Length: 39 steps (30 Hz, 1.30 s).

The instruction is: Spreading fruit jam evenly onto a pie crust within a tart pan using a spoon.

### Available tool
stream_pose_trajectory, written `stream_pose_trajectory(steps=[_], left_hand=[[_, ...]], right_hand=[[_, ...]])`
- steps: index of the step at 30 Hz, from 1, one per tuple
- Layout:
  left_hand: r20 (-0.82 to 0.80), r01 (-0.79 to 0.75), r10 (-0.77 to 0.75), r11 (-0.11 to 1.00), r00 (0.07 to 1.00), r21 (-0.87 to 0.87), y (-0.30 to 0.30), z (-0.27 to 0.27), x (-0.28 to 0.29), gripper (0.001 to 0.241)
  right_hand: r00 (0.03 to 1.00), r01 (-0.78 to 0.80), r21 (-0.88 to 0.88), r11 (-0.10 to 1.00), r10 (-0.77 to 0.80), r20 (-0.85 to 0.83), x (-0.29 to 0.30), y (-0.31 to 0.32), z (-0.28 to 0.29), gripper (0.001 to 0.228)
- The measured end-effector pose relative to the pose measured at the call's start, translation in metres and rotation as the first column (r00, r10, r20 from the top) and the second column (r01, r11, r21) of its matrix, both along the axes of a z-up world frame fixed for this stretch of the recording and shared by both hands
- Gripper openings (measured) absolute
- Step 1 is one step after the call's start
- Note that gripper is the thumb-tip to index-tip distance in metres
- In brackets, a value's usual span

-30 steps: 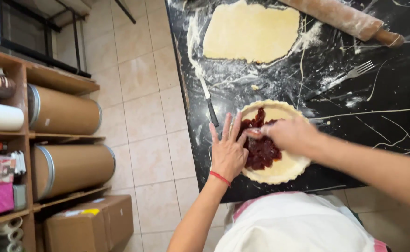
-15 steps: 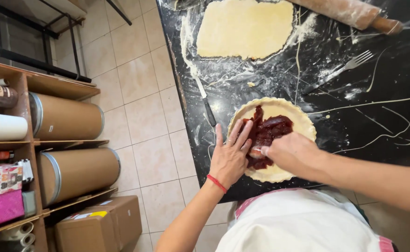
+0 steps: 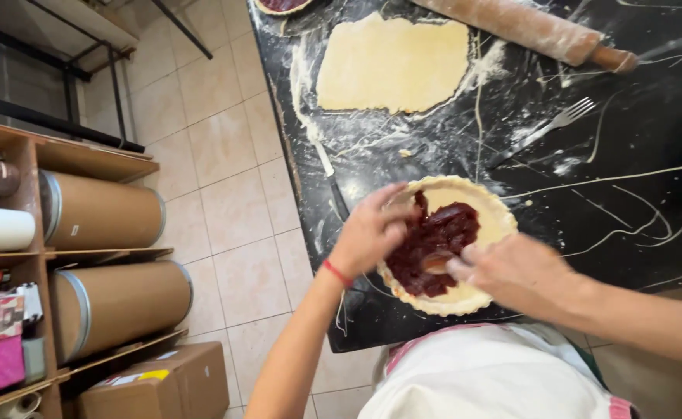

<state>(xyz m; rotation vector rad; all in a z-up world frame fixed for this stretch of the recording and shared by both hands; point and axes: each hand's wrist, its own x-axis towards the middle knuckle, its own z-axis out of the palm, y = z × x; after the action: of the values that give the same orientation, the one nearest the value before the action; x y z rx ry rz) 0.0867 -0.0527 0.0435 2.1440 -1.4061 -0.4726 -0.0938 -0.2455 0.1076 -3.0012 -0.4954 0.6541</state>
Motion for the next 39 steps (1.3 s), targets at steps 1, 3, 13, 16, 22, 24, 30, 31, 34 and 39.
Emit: stream_pose_trajectory(steps=[1, 3, 13, 16, 22, 24, 30, 31, 34, 39], left_hand=[[0.004, 0.005, -0.005, 1.000, 1.000, -0.005, -0.006, -0.008, 0.008, 0.039], [-0.339, -0.135, 0.072, 0.977, 0.938, -0.165, -0.019, -0.023, 0.026, 0.042], [-0.613, -0.365, 0.149, 0.898, 0.776, -0.244, -0.008, -0.045, -0.012, 0.066], [-0.512, -0.463, 0.300, 0.857, 0.805, -0.225, 0.004, -0.047, -0.027, 0.076], [-0.666, -0.617, 0.298, 0.724, 0.683, -0.309, 0.016, -0.065, -0.048, 0.090], [-0.697, -0.657, 0.312, 0.691, 0.646, -0.300, 0.019, -0.065, -0.058, 0.095], [-0.640, -0.691, 0.379, 0.635, 0.668, -0.345, 0.006, -0.070, -0.064, 0.093], [-0.641, -0.695, 0.382, 0.630, 0.665, -0.346, 0.006, -0.072, -0.069, 0.093], [-0.755, -0.752, 0.336, 0.587, 0.563, -0.300, 0.010, -0.079, -0.087, 0.094], [-0.907, -0.780, 0.084, 0.547, 0.414, -0.305, 0.027, -0.095, -0.114, 0.095]], right_hand=[[1.000, 0.005, -0.005, 1.000, -0.005, 0.004, -0.002, 0.001, -0.017, 0.032], [0.977, -0.153, 0.016, 0.988, 0.149, 0.155, -0.007, 0.002, -0.051, 0.035], [0.893, -0.146, -0.120, 0.982, 0.183, 0.411, 0.035, -0.051, -0.070, 0.032], [0.895, -0.087, -0.089, 0.992, 0.117, 0.430, 0.041, -0.044, -0.051, 0.033], [0.853, -0.384, 0.027, 0.923, 0.343, 0.394, 0.022, -0.019, -0.090, 0.048], [0.859, -0.392, -0.004, 0.920, 0.368, 0.355, 0.028, -0.020, -0.107, 0.047], [0.885, -0.212, -0.004, 0.977, 0.194, 0.423, 0.044, -0.042, -0.095, 0.037], [0.884, -0.218, -0.006, 0.976, 0.200, 0.422, 0.039, -0.044, -0.083, 0.037], [0.951, 0.049, 0.143, 0.989, -0.090, 0.295, 0.018, -0.050, -0.054, 0.038], [0.794, 0.599, 0.151, 0.787, -0.608, 0.017, -0.031, -0.029, -0.048, 0.056]])
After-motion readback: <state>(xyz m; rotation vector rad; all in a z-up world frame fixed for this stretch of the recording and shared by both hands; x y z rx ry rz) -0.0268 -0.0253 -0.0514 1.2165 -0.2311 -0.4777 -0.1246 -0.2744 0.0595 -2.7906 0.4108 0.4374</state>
